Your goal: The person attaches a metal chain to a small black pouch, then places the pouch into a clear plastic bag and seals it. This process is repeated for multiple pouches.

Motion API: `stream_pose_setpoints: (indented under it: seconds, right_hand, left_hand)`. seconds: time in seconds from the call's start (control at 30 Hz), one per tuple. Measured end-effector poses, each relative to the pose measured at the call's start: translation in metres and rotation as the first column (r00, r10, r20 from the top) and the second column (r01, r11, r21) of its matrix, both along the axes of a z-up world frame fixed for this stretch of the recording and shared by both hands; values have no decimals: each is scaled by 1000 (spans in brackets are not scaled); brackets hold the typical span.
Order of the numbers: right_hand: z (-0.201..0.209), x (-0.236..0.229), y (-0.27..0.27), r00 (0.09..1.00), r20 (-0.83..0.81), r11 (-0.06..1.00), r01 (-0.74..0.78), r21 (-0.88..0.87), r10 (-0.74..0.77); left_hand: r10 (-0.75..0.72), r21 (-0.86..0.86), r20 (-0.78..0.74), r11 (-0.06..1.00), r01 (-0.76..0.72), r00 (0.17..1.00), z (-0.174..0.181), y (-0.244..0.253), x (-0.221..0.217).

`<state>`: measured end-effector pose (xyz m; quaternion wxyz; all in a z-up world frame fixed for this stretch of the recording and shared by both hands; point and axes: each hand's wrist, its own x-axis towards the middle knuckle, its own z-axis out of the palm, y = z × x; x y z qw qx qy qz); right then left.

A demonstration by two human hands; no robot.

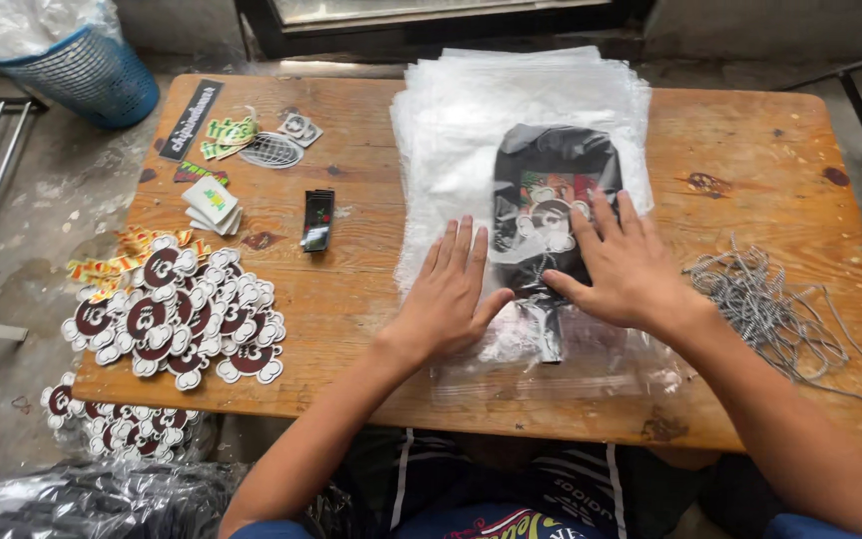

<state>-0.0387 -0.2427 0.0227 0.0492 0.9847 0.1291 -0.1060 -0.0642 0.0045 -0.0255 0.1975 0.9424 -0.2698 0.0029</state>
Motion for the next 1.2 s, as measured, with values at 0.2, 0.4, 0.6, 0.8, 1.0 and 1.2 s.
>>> stream_pose_setpoints:
  seconds: [0.2,0.4,0.6,0.8,1.0,1.2]
  right_hand:
    - [-4,28,41,826,448,895,-432,112,343]
    - [-9,37,152,712,404,682,-689,244,575]
    - [-72,76,243,566,484,587,-800,127,667]
    - [-109,89,282,503,517,595,-803,-16,693]
    - [-71,72,286,692,399,688,-703,183,601]
    - [-22,72,274,806,162,601,-543,586,570]
  left_hand:
    - [125,-242,93,965,-99,988,30,54,-55]
    - [366,-465,157,847,-258,917,2,95,-98]
    - [438,-684,20,662,-308,899,-1,106,-110]
    - [424,-767,-31,571,-293,905,2,114,-111]
    - [447,-761,-29,570,-310,894,2,109,-112]
    - [456,-768,-1,569,-292,890,4,108,-113]
